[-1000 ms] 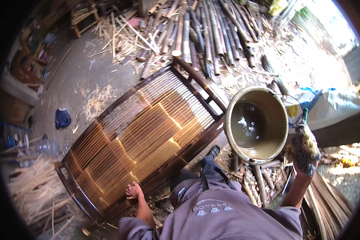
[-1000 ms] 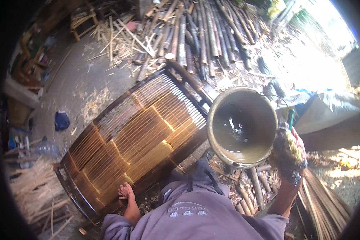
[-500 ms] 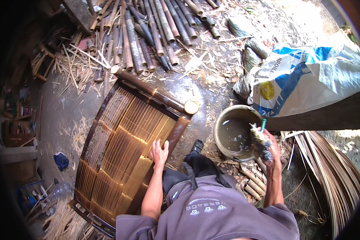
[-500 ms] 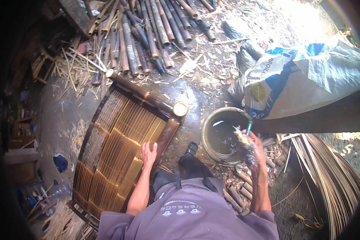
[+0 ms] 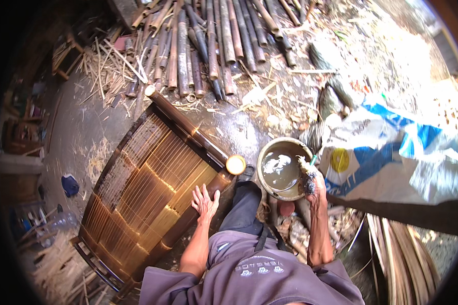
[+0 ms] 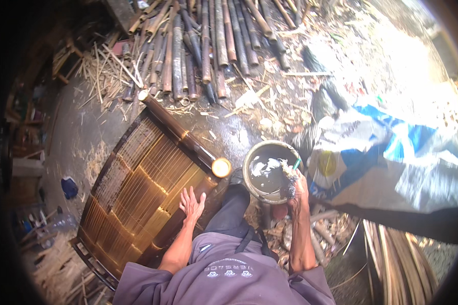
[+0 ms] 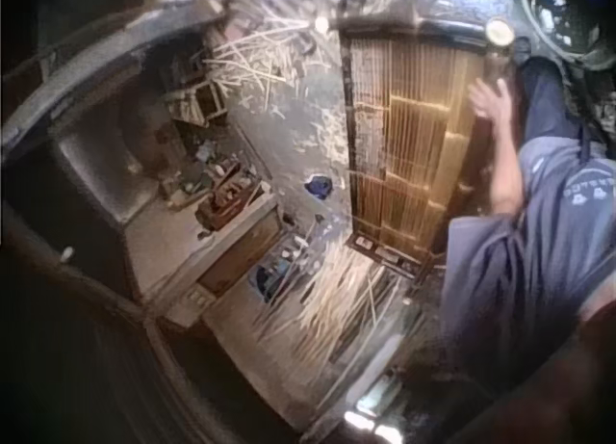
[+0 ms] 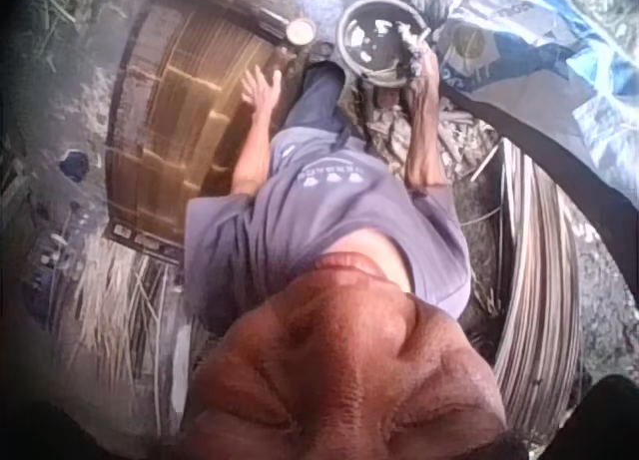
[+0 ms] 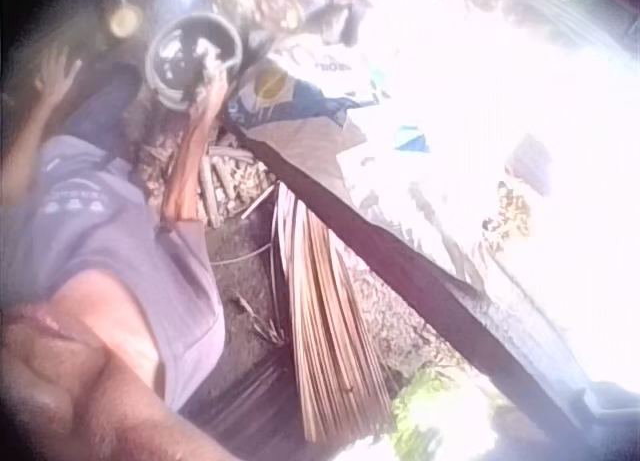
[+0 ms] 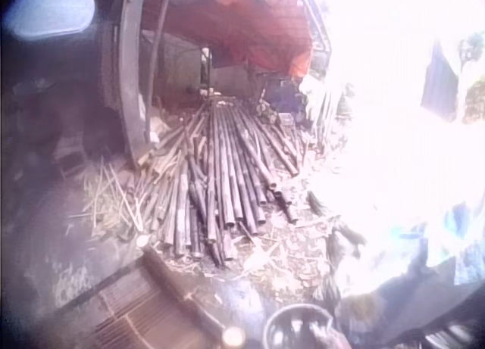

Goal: The person scrubs a large bamboo structure with a brush and water, repeatedly dipping the brush into a bucket and cleaning the slatted surface and frame.

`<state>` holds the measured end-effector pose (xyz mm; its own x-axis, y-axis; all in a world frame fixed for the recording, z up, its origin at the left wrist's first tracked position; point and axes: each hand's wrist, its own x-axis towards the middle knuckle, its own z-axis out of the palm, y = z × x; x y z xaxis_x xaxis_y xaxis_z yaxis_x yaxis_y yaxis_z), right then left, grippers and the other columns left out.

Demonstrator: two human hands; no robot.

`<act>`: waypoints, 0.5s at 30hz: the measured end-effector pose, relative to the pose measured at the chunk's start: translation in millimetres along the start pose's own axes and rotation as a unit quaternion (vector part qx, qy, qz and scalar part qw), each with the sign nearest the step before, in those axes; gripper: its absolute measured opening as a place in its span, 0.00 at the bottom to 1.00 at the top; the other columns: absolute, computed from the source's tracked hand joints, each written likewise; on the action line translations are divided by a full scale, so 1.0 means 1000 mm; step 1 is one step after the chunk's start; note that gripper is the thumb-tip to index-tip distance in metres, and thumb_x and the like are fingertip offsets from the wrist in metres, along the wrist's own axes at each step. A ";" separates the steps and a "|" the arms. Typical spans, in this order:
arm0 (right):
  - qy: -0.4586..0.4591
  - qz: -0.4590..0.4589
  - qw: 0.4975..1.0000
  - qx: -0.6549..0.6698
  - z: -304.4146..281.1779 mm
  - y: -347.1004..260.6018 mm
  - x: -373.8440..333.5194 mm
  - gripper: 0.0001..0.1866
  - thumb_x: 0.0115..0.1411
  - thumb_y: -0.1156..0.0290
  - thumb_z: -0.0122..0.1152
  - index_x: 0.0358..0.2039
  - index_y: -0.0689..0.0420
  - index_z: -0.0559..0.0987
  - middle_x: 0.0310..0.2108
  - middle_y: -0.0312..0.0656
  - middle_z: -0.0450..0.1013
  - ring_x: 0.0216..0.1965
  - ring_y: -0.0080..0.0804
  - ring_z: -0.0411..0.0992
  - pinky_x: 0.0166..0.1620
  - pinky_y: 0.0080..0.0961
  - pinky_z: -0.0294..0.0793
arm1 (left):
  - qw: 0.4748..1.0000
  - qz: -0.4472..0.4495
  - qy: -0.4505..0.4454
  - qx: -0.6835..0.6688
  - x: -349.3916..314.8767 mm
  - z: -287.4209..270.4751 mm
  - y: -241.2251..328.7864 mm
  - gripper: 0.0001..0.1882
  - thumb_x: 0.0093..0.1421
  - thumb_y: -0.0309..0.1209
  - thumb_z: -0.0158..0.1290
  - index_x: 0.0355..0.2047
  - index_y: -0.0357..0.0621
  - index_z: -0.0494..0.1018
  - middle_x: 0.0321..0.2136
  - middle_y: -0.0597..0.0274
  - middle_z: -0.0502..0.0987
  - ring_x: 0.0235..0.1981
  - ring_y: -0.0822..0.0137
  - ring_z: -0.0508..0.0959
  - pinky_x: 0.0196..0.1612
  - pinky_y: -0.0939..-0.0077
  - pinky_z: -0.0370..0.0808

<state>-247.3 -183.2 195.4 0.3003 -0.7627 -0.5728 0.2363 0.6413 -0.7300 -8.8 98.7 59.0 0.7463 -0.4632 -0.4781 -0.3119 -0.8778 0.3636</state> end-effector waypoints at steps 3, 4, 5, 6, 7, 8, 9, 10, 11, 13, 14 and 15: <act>-0.012 0.004 1.000 -0.018 0.035 -0.006 0.043 0.09 0.58 0.69 0.60 0.37 0.58 0.77 0.25 0.32 0.74 0.23 0.19 0.71 0.25 0.18 0.69 | 1.000 -0.017 0.019 -0.005 -0.006 -0.010 -0.003 0.38 0.59 0.56 0.45 0.64 0.49 0.54 0.65 0.47 0.49 0.66 0.45 0.46 0.62 0.41 0.44; 0.016 -0.002 0.999 -0.028 0.038 -0.009 0.061 0.10 0.57 0.66 0.60 0.37 0.57 0.77 0.21 0.31 0.72 0.18 0.21 0.69 0.19 0.20 0.67 | 0.999 -0.016 0.027 -0.018 -0.007 -0.011 0.004 0.38 0.58 0.55 0.46 0.63 0.49 0.55 0.65 0.47 0.50 0.66 0.45 0.47 0.62 0.41 0.44; 0.006 0.038 0.999 -0.037 0.036 -0.017 0.077 0.10 0.58 0.64 0.59 0.35 0.56 0.77 0.20 0.32 0.72 0.15 0.24 0.68 0.17 0.22 0.66 | 0.999 -0.017 0.036 -0.029 -0.007 -0.011 0.009 0.37 0.58 0.55 0.47 0.62 0.49 0.56 0.64 0.47 0.51 0.66 0.45 0.48 0.62 0.42 0.45; -0.013 0.041 0.998 -0.050 0.046 -0.019 0.090 0.09 0.58 0.63 0.58 0.34 0.55 0.77 0.19 0.32 0.71 0.14 0.25 0.67 0.15 0.22 0.64 | 0.998 -0.016 0.047 -0.030 -0.009 -0.012 0.009 0.36 0.58 0.54 0.47 0.62 0.49 0.57 0.64 0.48 0.52 0.65 0.46 0.48 0.62 0.42 0.45; -0.035 0.047 0.996 -0.066 0.059 -0.021 0.103 0.09 0.59 0.63 0.58 0.32 0.54 0.76 0.18 0.32 0.70 0.13 0.25 0.66 0.14 0.23 0.63 | 0.998 -0.020 0.059 -0.031 -0.011 -0.011 0.007 0.35 0.57 0.53 0.48 0.61 0.50 0.58 0.64 0.48 0.53 0.65 0.46 0.49 0.62 0.43 0.45; -0.062 0.063 0.993 -0.076 0.071 -0.025 0.116 0.09 0.59 0.62 0.57 0.29 0.53 0.75 0.17 0.31 0.69 0.13 0.24 0.66 0.14 0.22 0.62 | 0.997 -0.025 0.069 -0.031 -0.009 -0.009 0.006 0.35 0.57 0.52 0.49 0.60 0.50 0.59 0.63 0.49 0.54 0.65 0.46 0.49 0.62 0.44 0.46; -0.052 0.057 0.992 -0.096 0.072 -0.031 0.138 0.10 0.60 0.61 0.56 0.29 0.52 0.74 0.16 0.31 0.68 0.12 0.24 0.66 0.13 0.23 0.62 | 0.996 -0.015 0.078 -0.041 -0.001 -0.004 0.014 0.34 0.57 0.51 0.50 0.60 0.50 0.60 0.63 0.50 0.54 0.65 0.46 0.49 0.63 0.44 0.46; -0.051 0.078 0.992 -0.086 0.073 -0.024 0.163 0.10 0.61 0.60 0.56 0.29 0.52 0.74 0.16 0.31 0.68 0.12 0.25 0.65 0.13 0.23 0.62 | 0.996 -0.022 0.085 -0.035 -0.001 -0.005 0.007 0.33 0.57 0.51 0.50 0.59 0.50 0.61 0.63 0.50 0.54 0.65 0.46 0.50 0.63 0.44 0.46; -0.048 0.101 0.991 -0.075 0.074 -0.017 0.189 0.10 0.61 0.60 0.56 0.29 0.52 0.75 0.16 0.31 0.68 0.12 0.25 0.65 0.13 0.24 0.62 | 0.995 -0.028 0.091 -0.027 -0.001 -0.004 0.003 0.33 0.56 0.50 0.51 0.59 0.50 0.62 0.63 0.51 0.54 0.65 0.46 0.50 0.63 0.45 0.46; -0.053 0.113 0.989 -0.077 0.097 -0.015 0.216 0.10 0.61 0.60 0.56 0.29 0.52 0.75 0.17 0.32 0.69 0.13 0.26 0.65 0.14 0.24 0.63 | 0.996 -0.034 0.085 -0.015 0.002 -0.010 0.006 0.32 0.56 0.48 0.52 0.58 0.49 0.63 0.63 0.51 0.54 0.65 0.46 0.50 0.63 0.45 0.47; -0.050 0.103 0.988 -0.104 0.106 -0.009 0.235 0.10 0.60 0.60 0.57 0.30 0.53 0.75 0.18 0.33 0.70 0.13 0.27 0.66 0.15 0.25 0.64 | 0.996 -0.042 0.079 -0.014 -0.002 -0.015 0.009 0.31 0.56 0.47 0.52 0.58 0.49 0.63 0.63 0.51 0.54 0.65 0.45 0.50 0.63 0.45 0.47; -0.068 0.117 0.983 -0.128 0.092 -0.020 0.265 0.12 0.61 0.58 0.55 0.34 0.54 0.76 0.20 0.33 0.70 0.17 0.25 0.67 0.18 0.24 0.67 | 0.997 -0.026 0.071 -0.024 0.008 -0.017 0.024 0.31 0.56 0.46 0.53 0.58 0.49 0.63 0.63 0.51 0.54 0.65 0.45 0.50 0.63 0.45 0.47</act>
<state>-87.3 -390.5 92.5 0.4435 -0.5682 -0.6932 -0.0881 0.7420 -0.6646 -0.3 76.0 77.4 0.8377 -0.3927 -0.3795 -0.2453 -0.8914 0.3810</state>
